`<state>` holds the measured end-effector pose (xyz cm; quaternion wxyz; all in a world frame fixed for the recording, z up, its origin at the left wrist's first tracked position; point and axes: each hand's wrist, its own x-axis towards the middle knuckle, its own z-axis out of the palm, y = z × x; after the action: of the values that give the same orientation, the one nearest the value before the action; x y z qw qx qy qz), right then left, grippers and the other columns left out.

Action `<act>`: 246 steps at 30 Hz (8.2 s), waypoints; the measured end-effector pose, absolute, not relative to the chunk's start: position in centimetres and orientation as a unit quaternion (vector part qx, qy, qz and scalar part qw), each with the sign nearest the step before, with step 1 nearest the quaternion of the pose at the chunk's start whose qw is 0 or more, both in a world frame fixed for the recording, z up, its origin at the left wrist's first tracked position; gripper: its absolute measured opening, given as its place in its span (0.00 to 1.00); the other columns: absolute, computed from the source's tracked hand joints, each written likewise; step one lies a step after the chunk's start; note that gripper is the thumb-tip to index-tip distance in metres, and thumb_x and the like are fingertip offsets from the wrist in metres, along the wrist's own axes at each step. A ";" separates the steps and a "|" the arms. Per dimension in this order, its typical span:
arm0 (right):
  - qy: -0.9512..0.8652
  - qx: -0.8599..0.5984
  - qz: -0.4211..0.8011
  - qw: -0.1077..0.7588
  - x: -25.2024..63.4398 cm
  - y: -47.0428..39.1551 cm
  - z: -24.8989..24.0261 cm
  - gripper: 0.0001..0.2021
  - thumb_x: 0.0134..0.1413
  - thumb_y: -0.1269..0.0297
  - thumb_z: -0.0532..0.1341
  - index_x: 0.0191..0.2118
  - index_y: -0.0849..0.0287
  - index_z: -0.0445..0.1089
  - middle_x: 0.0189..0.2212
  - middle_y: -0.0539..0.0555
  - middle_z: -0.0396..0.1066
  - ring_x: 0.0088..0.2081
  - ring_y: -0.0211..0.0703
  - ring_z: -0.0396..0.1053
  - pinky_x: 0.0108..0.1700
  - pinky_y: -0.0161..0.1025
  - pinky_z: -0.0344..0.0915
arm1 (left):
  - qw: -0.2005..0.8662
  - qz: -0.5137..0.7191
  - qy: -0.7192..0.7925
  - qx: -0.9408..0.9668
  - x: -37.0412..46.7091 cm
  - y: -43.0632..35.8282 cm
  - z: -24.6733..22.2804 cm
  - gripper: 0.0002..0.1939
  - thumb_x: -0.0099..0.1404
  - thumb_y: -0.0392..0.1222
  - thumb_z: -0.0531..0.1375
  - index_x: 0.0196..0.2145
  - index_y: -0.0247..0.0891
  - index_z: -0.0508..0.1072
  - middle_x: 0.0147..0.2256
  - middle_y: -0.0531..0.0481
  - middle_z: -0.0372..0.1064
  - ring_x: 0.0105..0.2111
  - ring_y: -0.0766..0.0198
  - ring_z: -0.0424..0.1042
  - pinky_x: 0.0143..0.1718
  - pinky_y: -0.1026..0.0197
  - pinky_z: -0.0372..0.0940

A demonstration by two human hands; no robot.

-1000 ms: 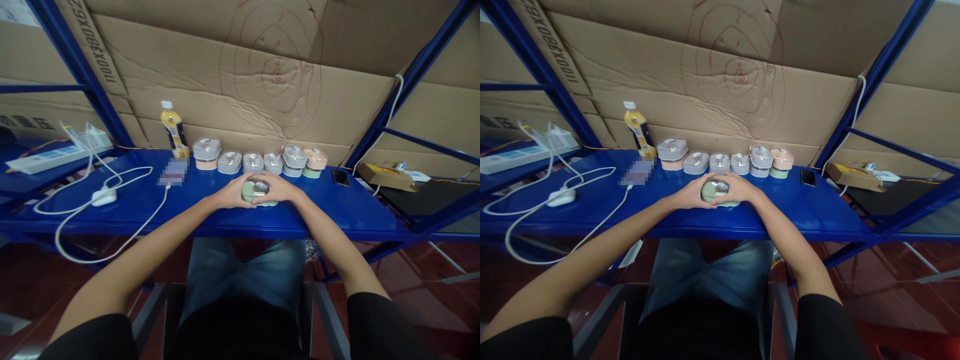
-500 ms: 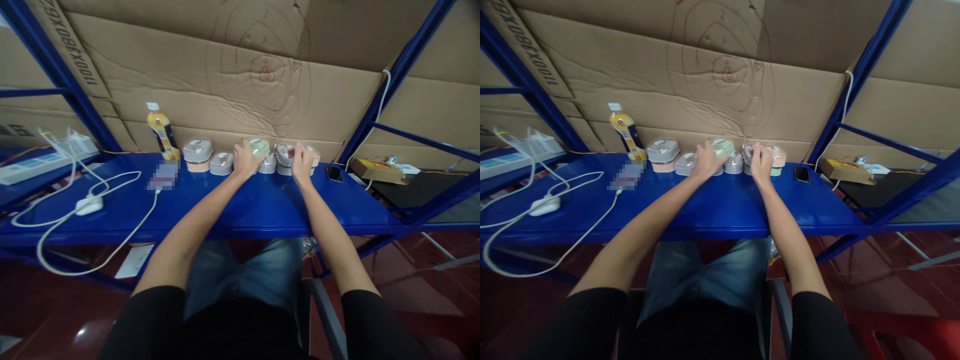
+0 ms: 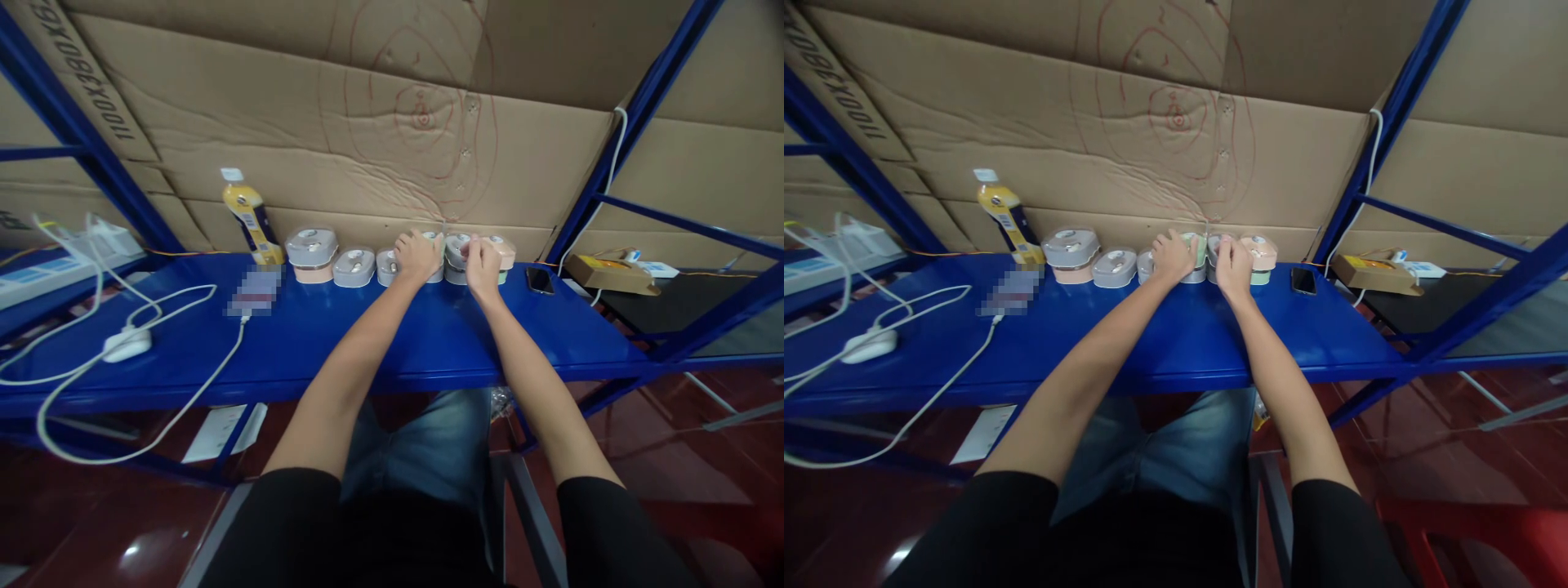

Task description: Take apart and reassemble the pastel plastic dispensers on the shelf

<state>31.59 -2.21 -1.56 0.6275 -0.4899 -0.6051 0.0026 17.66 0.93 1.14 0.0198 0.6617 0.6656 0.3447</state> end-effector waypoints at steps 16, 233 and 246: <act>-0.688 -0.485 0.023 0.539 29.8 -2.6 -2.7 0.27 0.75 0.40 0.54 0.28 0.52 0.70 0.28 0.55 0.74 0.36 0.50 0.72 0.44 0.49 0.70 | -0.154 0.109 0.619 0.762 1.7 -5.1 -4.2 0.32 0.77 0.43 0.54 0.73 0.23 0.63 0.73 0.19 0.60 0.73 0.27 0.60 0.71 0.31 0.56; -0.912 -0.300 0.114 0.256 26.9 -4.4 -3.7 0.47 0.47 0.39 0.81 0.70 0.52 0.76 0.60 0.62 0.78 0.61 0.66 0.78 0.67 0.62 0.72 | 0.199 0.356 0.325 0.853 1.7 -5.3 -7.5 0.54 0.54 0.62 0.79 0.69 0.36 0.66 0.67 0.31 0.72 0.67 0.34 0.73 0.68 0.37 0.68; -0.900 -0.325 0.158 0.243 26.1 -3.6 -5.7 0.57 0.53 0.30 0.75 0.80 0.54 0.59 0.74 0.68 0.63 0.75 0.71 0.63 0.77 0.67 0.60 | 0.054 0.268 0.449 0.850 -1.7 -11.6 -6.6 0.41 0.74 0.57 0.67 0.78 0.43 0.61 0.69 0.33 0.66 0.67 0.38 0.73 0.68 0.41 0.70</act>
<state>26.10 -3.61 -5.70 0.2426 -0.3255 -0.9002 0.1579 -1.73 -11.55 -6.57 0.0544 0.8505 0.4495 0.2677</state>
